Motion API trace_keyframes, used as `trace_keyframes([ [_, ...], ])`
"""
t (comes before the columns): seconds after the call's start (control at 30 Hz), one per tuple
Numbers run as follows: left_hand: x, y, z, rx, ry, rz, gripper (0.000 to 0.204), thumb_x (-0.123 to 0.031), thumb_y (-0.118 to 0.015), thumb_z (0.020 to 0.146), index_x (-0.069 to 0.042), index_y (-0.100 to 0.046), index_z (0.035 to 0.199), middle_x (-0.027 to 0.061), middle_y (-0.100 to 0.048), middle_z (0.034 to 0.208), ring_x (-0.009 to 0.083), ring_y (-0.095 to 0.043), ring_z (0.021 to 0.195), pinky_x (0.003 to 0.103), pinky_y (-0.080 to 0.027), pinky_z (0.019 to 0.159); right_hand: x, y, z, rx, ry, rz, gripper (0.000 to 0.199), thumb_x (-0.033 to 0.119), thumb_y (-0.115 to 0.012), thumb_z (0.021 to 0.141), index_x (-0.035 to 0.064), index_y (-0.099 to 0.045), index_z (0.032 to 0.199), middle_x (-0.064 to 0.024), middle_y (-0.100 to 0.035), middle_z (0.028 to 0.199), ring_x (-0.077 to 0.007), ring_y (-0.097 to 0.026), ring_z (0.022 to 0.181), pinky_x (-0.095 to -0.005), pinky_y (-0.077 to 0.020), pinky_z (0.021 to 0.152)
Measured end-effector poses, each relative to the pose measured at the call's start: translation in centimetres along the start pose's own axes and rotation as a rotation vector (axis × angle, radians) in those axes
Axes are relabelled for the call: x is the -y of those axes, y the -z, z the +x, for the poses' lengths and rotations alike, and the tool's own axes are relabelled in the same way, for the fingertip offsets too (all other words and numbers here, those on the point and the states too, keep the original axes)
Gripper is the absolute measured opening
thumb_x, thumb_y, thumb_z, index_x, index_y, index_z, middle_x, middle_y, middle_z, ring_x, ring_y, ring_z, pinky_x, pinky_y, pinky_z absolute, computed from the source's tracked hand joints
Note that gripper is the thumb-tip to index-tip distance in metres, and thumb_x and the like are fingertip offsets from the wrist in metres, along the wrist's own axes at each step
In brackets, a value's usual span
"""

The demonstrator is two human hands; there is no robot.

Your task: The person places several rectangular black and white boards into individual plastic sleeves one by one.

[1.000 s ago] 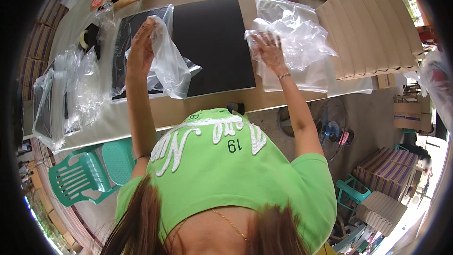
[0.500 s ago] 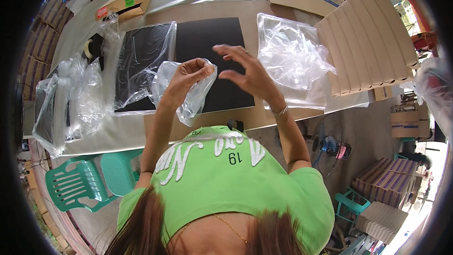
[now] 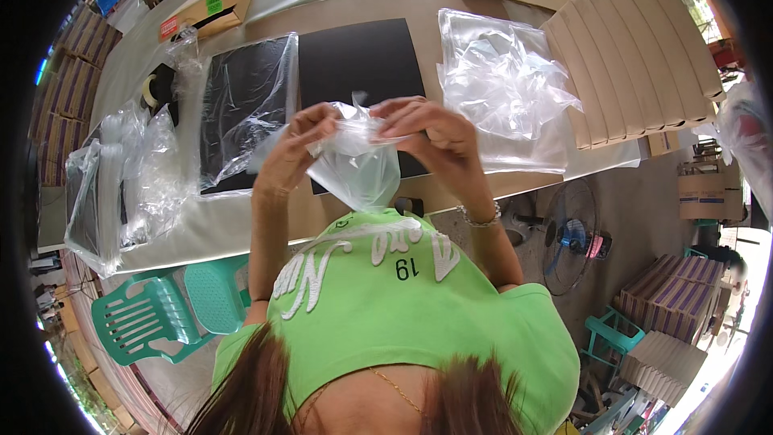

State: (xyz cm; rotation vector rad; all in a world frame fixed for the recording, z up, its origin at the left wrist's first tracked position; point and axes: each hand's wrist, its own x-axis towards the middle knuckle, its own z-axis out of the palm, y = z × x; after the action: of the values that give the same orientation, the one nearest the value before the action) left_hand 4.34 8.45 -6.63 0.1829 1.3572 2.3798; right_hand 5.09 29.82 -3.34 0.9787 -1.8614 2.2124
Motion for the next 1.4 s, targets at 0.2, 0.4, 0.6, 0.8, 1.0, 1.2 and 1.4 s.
trace_keyframes([
  [0.2,-1.4,4.6,-0.2,-0.444,-0.164,0.570,0.018,-0.019,-0.063,0.083,-0.003,-0.058,0.088,-0.0008,-0.055,0.075,0.0080,-0.050,0.069,0.022,-0.040,0.066,0.5,3.9,-1.2,-0.263,-0.161,-0.085,0.011,0.013,-0.052,0.090,0.0034,-0.048,0.085,-0.0030,-0.053,0.070,-0.0097,-0.049,0.061,-0.0252,-0.0465,0.063],
  [0.4,-1.2,-3.4,-0.2,-0.092,-0.697,1.255,0.025,-0.015,-0.062,0.082,0.001,-0.056,0.100,0.0135,-0.057,0.095,0.0264,-0.055,0.087,0.030,-0.040,0.084,-0.9,0.1,0.0,-0.283,-0.297,-0.160,0.006,0.008,-0.053,0.089,0.0031,-0.053,0.085,0.0025,-0.051,0.066,-0.0009,-0.043,0.057,-0.0161,-0.0353,0.051],
  [0.6,0.4,0.4,0.6,0.157,-0.165,0.023,0.022,-0.021,-0.048,0.091,-0.003,-0.057,0.100,0.0069,-0.062,0.094,0.0193,-0.061,0.087,0.031,-0.047,0.083,-2.6,2.4,-0.3,0.347,-0.759,0.278,0.032,0.034,-0.063,0.084,0.0066,-0.051,0.073,0.0057,-0.047,0.065,-0.0026,-0.040,0.057,-0.0198,-0.0321,0.049],
  [0.8,1.3,2.8,0.4,-0.053,0.321,-0.582,0.030,-0.027,-0.045,0.094,-0.001,-0.055,0.104,0.0066,-0.062,0.089,0.0122,-0.063,0.073,0.026,-0.056,0.062,-5.5,6.0,-4.1,0.382,-0.190,1.059,0.026,0.025,-0.056,0.088,0.0028,-0.054,0.100,-0.0063,-0.058,0.081,-0.0125,-0.055,0.062,-0.0277,-0.0486,0.056],
  [1.0,3.9,3.9,-1.6,0.296,0.431,-0.472,0.058,-0.028,-0.069,0.076,0.006,-0.046,0.118,0.0103,-0.062,0.098,0.0162,-0.063,0.085,0.027,-0.054,0.071,-3.1,6.9,-3.6,-0.144,-0.178,1.265,0.028,0.027,-0.056,0.088,0.0020,-0.055,0.099,-0.0072,-0.059,0.081,-0.0137,-0.057,0.063,-0.0279,-0.0492,0.057],
  [1.2,3.9,5.0,-1.9,0.593,0.327,-0.462,0.075,-0.024,-0.083,0.059,0.005,-0.046,0.118,0.0060,-0.060,0.103,0.0100,-0.060,0.087,0.022,-0.048,0.078,-2.6,3.5,-5.8,-0.162,-0.531,1.081,0.030,0.029,-0.055,0.088,0.0012,-0.055,0.099,-0.0081,-0.060,0.081,-0.0148,-0.058,0.065,-0.0280,-0.0498,0.059],
  [1.4,5.0,3.8,-1.2,0.385,0.461,-0.028,0.053,-0.024,-0.076,0.071,0.000,-0.051,0.111,-0.0020,-0.055,0.084,0.0026,-0.050,0.068,0.020,-0.041,0.055,-2.4,5.4,-3.2,-0.232,-0.283,1.236,0.032,0.031,-0.055,0.087,0.0003,-0.056,0.098,-0.0090,-0.061,0.081,-0.0159,-0.060,0.066,-0.0282,-0.0505,0.060],
])
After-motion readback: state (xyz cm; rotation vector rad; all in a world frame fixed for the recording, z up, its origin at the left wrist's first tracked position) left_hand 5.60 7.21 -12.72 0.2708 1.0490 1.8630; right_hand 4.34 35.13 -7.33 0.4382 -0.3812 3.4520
